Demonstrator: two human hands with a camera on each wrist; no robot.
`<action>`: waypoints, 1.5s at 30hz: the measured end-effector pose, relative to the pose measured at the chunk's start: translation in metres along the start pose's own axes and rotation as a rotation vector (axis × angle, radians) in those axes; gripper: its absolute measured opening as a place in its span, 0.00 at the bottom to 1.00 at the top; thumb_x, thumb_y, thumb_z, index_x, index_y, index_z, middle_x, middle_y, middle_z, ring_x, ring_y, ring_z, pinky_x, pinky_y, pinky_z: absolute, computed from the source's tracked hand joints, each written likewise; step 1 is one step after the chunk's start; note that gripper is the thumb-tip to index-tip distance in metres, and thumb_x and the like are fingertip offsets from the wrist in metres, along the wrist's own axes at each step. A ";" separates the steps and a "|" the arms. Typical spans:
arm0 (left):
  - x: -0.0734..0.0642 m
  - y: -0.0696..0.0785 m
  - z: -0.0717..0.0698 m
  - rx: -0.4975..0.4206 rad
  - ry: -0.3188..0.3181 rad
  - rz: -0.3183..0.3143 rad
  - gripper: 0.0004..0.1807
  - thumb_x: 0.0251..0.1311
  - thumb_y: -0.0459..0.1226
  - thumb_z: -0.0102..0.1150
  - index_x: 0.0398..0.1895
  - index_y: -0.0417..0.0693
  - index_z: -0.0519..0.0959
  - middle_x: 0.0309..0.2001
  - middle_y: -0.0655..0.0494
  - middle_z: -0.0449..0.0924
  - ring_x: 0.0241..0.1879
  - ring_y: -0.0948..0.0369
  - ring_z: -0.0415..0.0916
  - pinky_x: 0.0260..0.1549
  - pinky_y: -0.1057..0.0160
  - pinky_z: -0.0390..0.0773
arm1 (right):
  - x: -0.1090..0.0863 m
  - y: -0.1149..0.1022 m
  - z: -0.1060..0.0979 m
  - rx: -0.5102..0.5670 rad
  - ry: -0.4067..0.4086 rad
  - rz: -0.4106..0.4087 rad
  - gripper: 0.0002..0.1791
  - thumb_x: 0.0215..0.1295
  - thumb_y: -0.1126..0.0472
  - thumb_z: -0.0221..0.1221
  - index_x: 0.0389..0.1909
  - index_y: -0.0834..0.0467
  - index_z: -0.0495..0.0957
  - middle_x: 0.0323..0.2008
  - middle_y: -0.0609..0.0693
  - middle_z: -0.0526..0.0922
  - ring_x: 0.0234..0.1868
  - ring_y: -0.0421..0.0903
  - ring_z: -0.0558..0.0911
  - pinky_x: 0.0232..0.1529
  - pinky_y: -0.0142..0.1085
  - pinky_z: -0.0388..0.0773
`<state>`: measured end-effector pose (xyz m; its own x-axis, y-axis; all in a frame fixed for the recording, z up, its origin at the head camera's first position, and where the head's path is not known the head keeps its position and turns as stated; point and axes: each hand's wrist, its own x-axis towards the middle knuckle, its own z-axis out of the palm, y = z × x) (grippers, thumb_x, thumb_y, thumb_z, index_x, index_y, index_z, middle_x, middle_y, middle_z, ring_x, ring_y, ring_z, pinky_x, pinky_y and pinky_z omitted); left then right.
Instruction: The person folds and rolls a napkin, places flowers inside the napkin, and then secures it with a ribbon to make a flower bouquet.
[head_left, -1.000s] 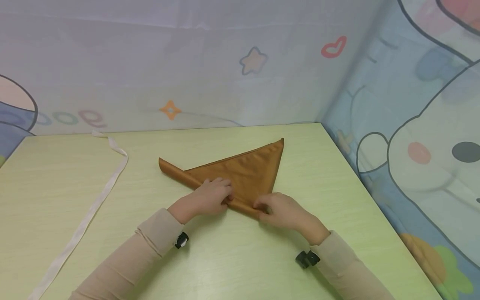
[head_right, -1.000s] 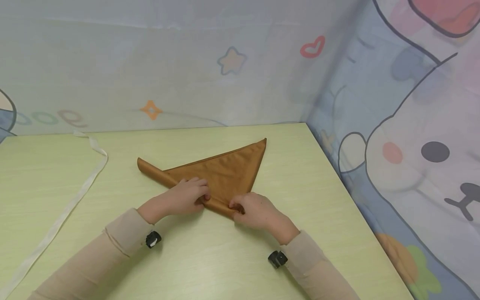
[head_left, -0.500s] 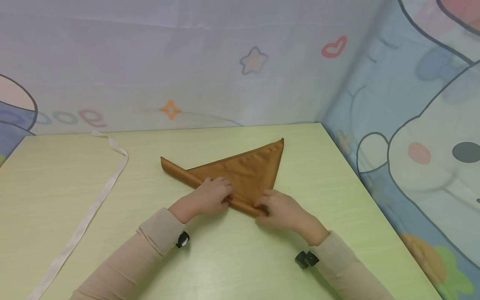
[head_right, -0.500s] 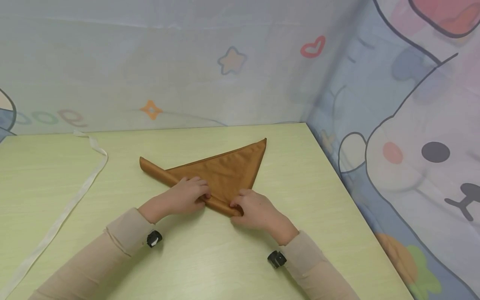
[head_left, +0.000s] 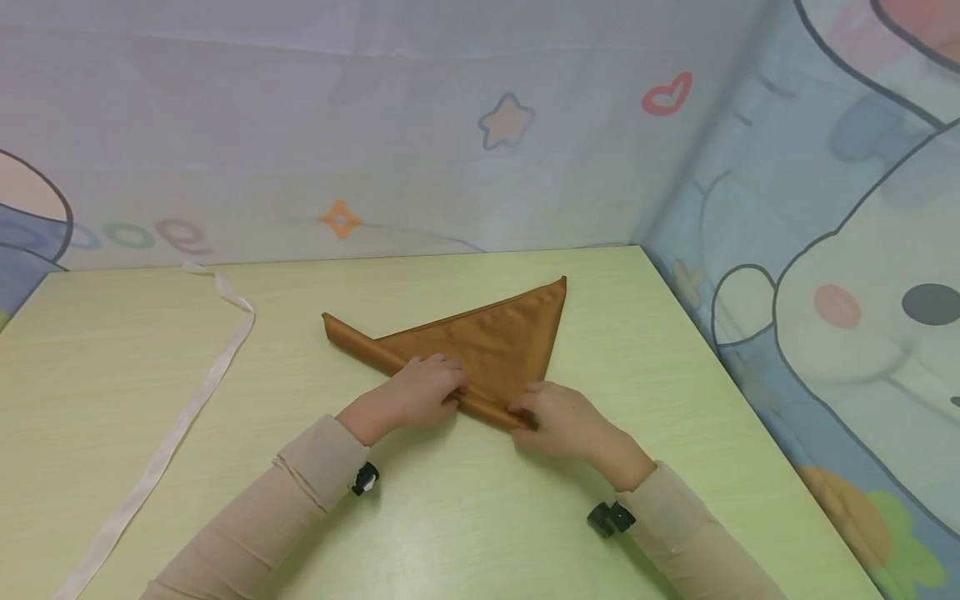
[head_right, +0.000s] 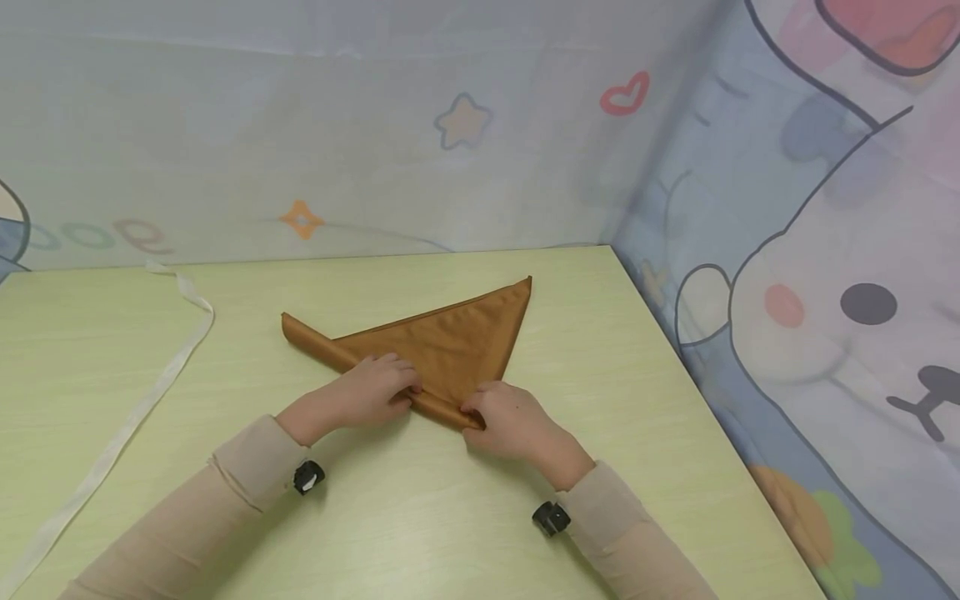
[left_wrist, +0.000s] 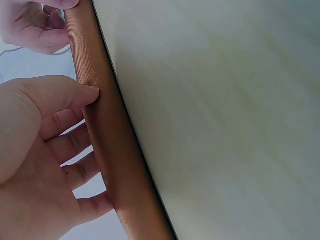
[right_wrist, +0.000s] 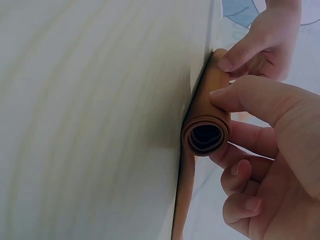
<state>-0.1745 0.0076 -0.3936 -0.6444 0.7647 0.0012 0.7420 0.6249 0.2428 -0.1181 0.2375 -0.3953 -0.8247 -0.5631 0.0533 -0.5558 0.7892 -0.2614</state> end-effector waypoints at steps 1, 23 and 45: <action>0.000 0.000 0.000 -0.003 -0.001 -0.002 0.04 0.61 0.32 0.57 0.38 0.46 0.80 0.40 0.54 0.79 0.46 0.52 0.72 0.45 0.46 0.71 | 0.000 0.000 0.000 0.002 0.001 -0.002 0.14 0.57 0.58 0.65 0.41 0.62 0.84 0.31 0.47 0.78 0.29 0.39 0.70 0.32 0.32 0.70; 0.003 0.000 0.000 -0.077 -0.002 -0.022 0.05 0.63 0.31 0.55 0.39 0.48 0.72 0.42 0.53 0.81 0.42 0.54 0.71 0.42 0.48 0.70 | 0.002 0.007 0.001 0.098 0.029 -0.024 0.13 0.58 0.62 0.61 0.42 0.64 0.83 0.29 0.47 0.82 0.26 0.37 0.70 0.29 0.30 0.70; 0.003 0.001 0.001 0.003 0.071 -0.004 0.04 0.65 0.33 0.55 0.39 0.48 0.78 0.40 0.55 0.73 0.48 0.52 0.70 0.43 0.46 0.69 | 0.002 0.010 0.001 0.137 0.065 -0.023 0.09 0.60 0.66 0.60 0.41 0.58 0.79 0.35 0.48 0.85 0.34 0.42 0.83 0.36 0.37 0.78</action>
<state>-0.1761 0.0108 -0.3949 -0.6591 0.7489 0.0688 0.7396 0.6288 0.2402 -0.1249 0.2442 -0.3988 -0.8194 -0.5600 0.1223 -0.5588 0.7329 -0.3881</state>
